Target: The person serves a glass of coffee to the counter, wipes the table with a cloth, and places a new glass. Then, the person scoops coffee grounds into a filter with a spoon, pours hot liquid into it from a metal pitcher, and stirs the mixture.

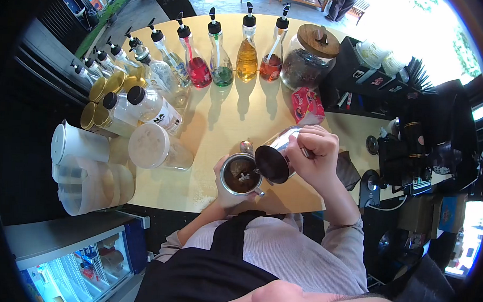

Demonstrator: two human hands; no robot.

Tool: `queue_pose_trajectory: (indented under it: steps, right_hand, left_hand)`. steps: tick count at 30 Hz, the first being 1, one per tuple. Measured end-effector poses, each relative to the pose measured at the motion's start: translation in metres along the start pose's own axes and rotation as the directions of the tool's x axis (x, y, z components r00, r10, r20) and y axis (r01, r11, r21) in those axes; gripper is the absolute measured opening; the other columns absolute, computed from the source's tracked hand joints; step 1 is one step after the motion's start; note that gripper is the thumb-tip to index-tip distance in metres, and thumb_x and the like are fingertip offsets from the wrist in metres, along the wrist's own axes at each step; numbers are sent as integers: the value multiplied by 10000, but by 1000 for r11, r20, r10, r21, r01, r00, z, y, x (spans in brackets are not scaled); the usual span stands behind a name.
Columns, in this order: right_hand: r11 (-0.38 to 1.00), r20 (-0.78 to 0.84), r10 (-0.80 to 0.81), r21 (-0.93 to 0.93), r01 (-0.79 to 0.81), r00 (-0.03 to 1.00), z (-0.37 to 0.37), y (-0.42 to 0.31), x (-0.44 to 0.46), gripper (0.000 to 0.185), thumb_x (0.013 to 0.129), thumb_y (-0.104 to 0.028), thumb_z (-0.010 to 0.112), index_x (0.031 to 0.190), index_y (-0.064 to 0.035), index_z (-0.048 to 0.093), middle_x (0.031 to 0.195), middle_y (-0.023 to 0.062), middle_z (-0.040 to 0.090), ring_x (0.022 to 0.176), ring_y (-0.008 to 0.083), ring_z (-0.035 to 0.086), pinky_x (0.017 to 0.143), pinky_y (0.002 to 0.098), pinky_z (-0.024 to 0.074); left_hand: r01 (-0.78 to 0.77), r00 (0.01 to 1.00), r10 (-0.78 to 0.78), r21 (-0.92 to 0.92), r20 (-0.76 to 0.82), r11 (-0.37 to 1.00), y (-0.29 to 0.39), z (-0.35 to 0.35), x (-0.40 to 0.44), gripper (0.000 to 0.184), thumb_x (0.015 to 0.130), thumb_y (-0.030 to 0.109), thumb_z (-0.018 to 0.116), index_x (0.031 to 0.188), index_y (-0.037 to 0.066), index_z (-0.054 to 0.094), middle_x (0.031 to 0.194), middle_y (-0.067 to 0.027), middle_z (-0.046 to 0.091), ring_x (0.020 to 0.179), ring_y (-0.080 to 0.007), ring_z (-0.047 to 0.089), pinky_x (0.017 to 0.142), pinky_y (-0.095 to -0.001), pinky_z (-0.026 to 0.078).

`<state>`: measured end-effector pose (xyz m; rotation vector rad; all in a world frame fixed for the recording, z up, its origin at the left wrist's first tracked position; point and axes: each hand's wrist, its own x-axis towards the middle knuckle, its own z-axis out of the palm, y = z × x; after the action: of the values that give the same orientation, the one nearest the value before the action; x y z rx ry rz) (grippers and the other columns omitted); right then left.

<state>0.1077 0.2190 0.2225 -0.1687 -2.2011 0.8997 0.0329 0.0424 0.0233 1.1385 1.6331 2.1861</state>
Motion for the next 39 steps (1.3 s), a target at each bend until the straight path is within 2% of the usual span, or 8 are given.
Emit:
queue_pose_trajectory:
  steps: [19, 22, 24, 27, 32, 33, 35, 39]
  right_hand:
    - [1000, 9, -5, -6, 5, 1000, 7, 5, 8, 298, 706, -20, 621, 510, -23, 397, 477, 92, 366, 422, 239, 399, 461, 340, 318]
    - [993, -20, 84, 82, -82, 996, 9, 7, 6, 288, 753, -20, 617, 527, -12, 438, 470, 56, 388, 419, 143, 393, 457, 301, 304]
    - [855, -47, 438, 329, -400, 898, 14, 19, -3, 313, 841, -53, 595, 555, -16, 473, 496, -32, 404, 478, 31, 354, 465, 249, 281]
    - [708, -79, 594, 525, -473, 801, 26, 51, -20, 350, 908, -110, 572, 578, -36, 481, 562, -95, 395, 554, -14, 327, 486, 215, 257]
    - [625, -140, 685, 618, -478, 715, 50, 93, -56, 317, 917, -145, 582, 614, -94, 504, 620, -91, 436, 586, -1, 349, 546, 203, 273]
    - [624, -140, 686, 618, -478, 714, 56, 101, -64, 317, 917, -145, 582, 614, -94, 504, 620, -91, 436, 586, -1, 349, 546, 203, 273]
    - [523, -158, 783, 691, -500, 601, 66, 112, -76, 310, 915, -157, 586, 619, -100, 517, 603, -84, 446, 565, 6, 360, 541, 203, 284]
    - [481, -191, 814, 752, -451, 549, 83, 131, -97, 294, 912, -177, 594, 632, -114, 531, 587, -78, 444, 543, 10, 362, 512, 204, 283]
  left_hand:
    - [-9, 999, 12, -95, 36, 995, 8, 2, 5, 1223, 517, 373, 930, 1384, 72, 122, 1296, -190, 420, 1171, -308, 520, 986, -442, 449]
    - [5, 1000, -1, -104, 30, 995, 7, 1, 4, 1218, 518, 365, 931, 1385, 72, 128, 1300, -190, 420, 1173, -307, 519, 988, -445, 447]
    - [14, 1000, -11, -97, 25, 995, 7, 0, 4, 1218, 514, 364, 933, 1384, 70, 133, 1300, -189, 421, 1173, -306, 519, 987, -446, 447]
    - [-8, 999, 10, -45, 42, 999, 6, -1, 4, 1222, 505, 365, 936, 1384, 66, 140, 1296, -184, 427, 1173, -302, 521, 984, -441, 450]
    - [19, 1000, -19, -62, 8, 998, -2, -3, -2, 1240, 495, 379, 936, 1389, 51, 142, 1264, -184, 452, 1127, -297, 553, 955, -429, 474]
    - [21, 1000, -20, -61, 9, 998, -1, -3, -2, 1240, 495, 379, 936, 1389, 51, 142, 1264, -184, 452, 1127, -297, 553, 955, -429, 474]
    - [12, 1000, -13, -78, -2, 997, 1, -1, -2, 1251, 488, 389, 935, 1390, 42, 141, 1250, -187, 463, 1113, -294, 562, 944, -424, 482]
    - [-15, 1000, 16, -28, 20, 999, -2, -4, -1, 1256, 487, 390, 935, 1390, 30, 138, 1246, -190, 465, 1114, -293, 560, 939, -423, 485]
